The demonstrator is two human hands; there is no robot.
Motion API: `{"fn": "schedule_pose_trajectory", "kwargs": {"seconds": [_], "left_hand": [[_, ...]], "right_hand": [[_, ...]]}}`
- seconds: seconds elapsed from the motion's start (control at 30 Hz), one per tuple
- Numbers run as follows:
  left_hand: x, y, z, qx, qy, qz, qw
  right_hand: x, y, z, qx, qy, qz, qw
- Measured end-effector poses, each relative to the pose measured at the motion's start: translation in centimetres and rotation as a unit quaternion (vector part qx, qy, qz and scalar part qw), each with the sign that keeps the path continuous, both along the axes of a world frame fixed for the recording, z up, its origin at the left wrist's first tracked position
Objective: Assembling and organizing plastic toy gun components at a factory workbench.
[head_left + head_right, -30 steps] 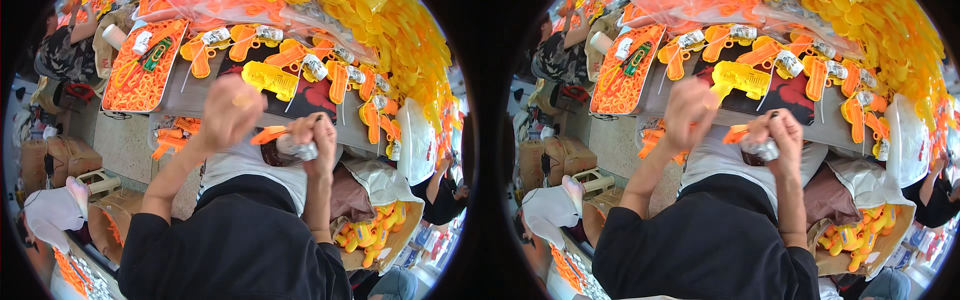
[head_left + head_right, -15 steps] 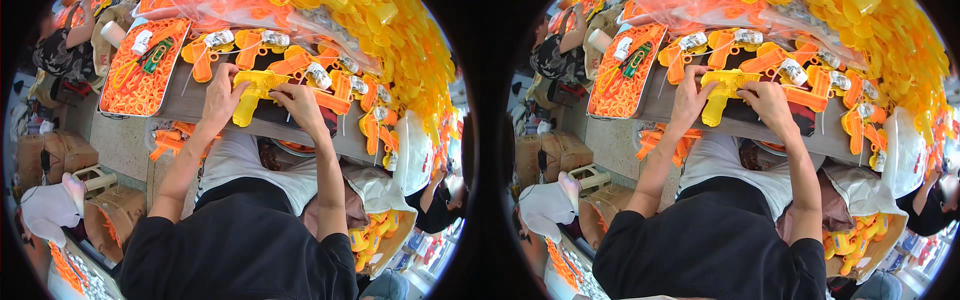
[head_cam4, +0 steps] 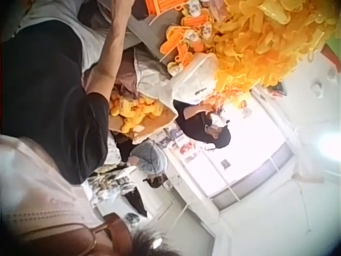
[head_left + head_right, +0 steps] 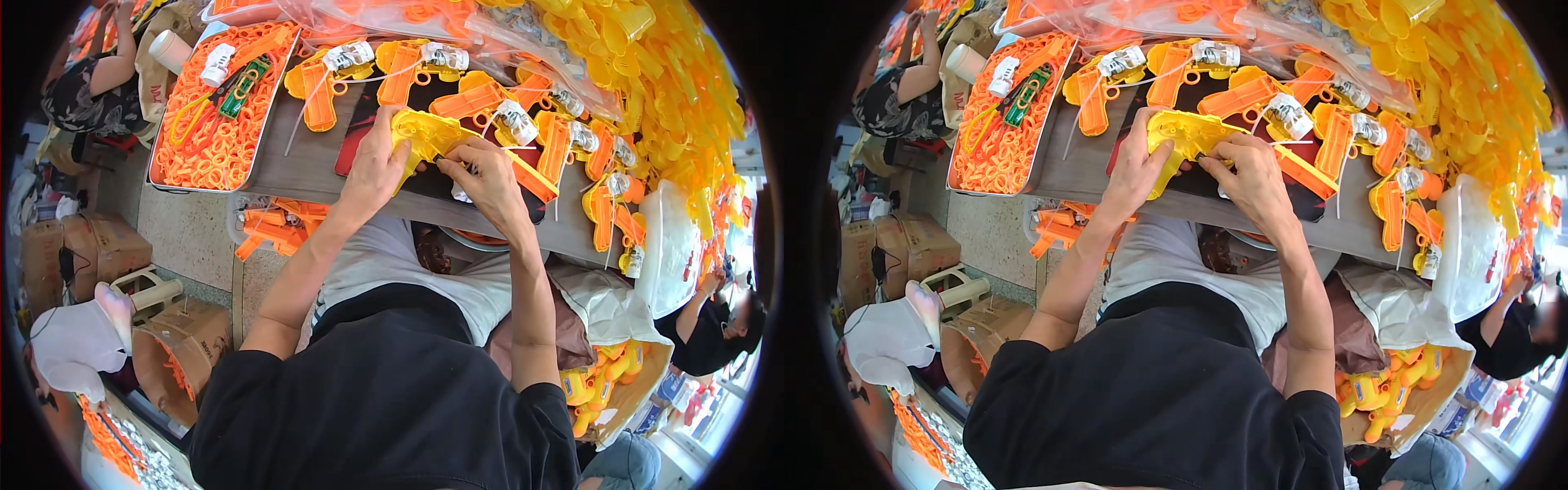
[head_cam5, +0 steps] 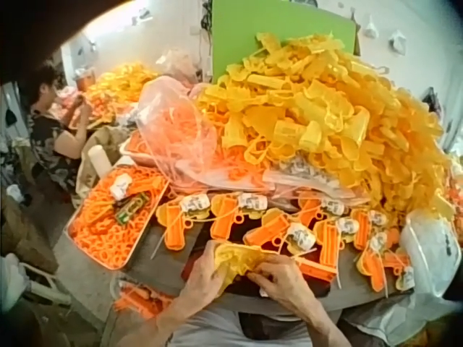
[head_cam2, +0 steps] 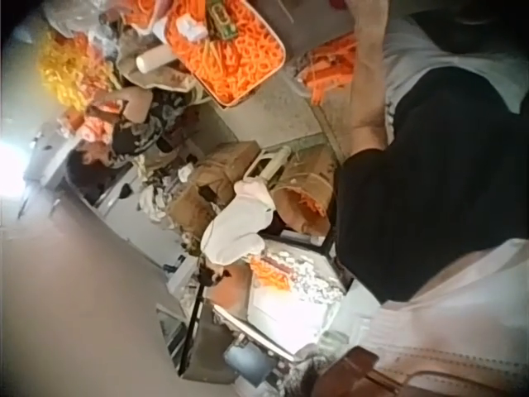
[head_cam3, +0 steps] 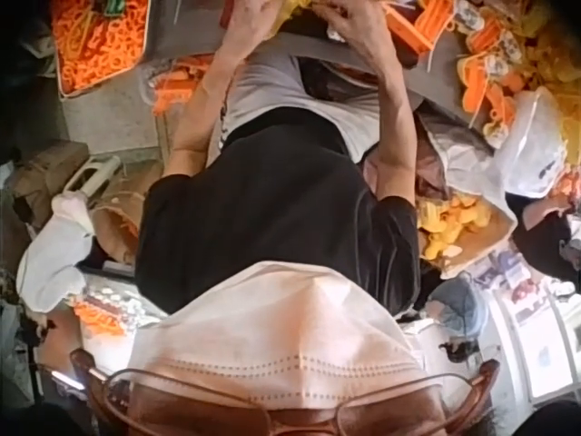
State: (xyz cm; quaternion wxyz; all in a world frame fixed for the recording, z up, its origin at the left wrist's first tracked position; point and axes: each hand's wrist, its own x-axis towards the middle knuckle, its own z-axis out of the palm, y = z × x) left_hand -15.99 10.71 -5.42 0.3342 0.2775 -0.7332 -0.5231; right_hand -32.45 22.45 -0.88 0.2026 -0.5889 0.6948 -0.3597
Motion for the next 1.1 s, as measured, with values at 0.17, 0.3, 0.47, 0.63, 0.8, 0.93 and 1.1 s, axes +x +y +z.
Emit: {"fn": "schedule_pose_trajectory", "kwargs": {"seconds": [0.17, 0.3, 0.47, 0.63, 0.8, 0.93, 1.1], "left_hand": [[-0.4, 1.0, 2.3, 0.019, 0.001, -0.016, 1.000], [-0.5, 1.9, 3.1, -0.024, -0.025, -0.006, 0.999], [-1.2, 2.8, 2.9, -0.155, -0.034, 0.028, 0.987], [-0.5, 2.5, 3.6, -0.073, -0.025, -0.007, 0.997], [1.8, 0.9, 1.3, 0.209, 0.010, -0.029, 0.978], [0.9, 1.9, 2.4, -0.462, -0.244, 0.271, 0.808], [1.6, 1.9, -0.6, -0.335, -0.131, 0.142, 0.922]], "right_hand": [[-0.7, -0.1, 0.1, 0.008, 0.003, 0.012, 1.000], [-1.1, -0.1, 0.0, 0.064, -0.061, 0.003, 0.996], [-1.0, 0.1, 0.3, 0.082, -0.090, 0.001, 0.993], [-1.3, -0.4, 0.3, 0.090, -0.083, -0.034, 0.992], [0.2, -1.8, -0.1, 0.073, 0.001, -0.024, 0.997], [1.2, -3.4, -0.4, 0.089, 0.108, -0.055, 0.989], [1.5, -2.5, -0.7, 0.005, 0.059, -0.092, 0.994]]}}
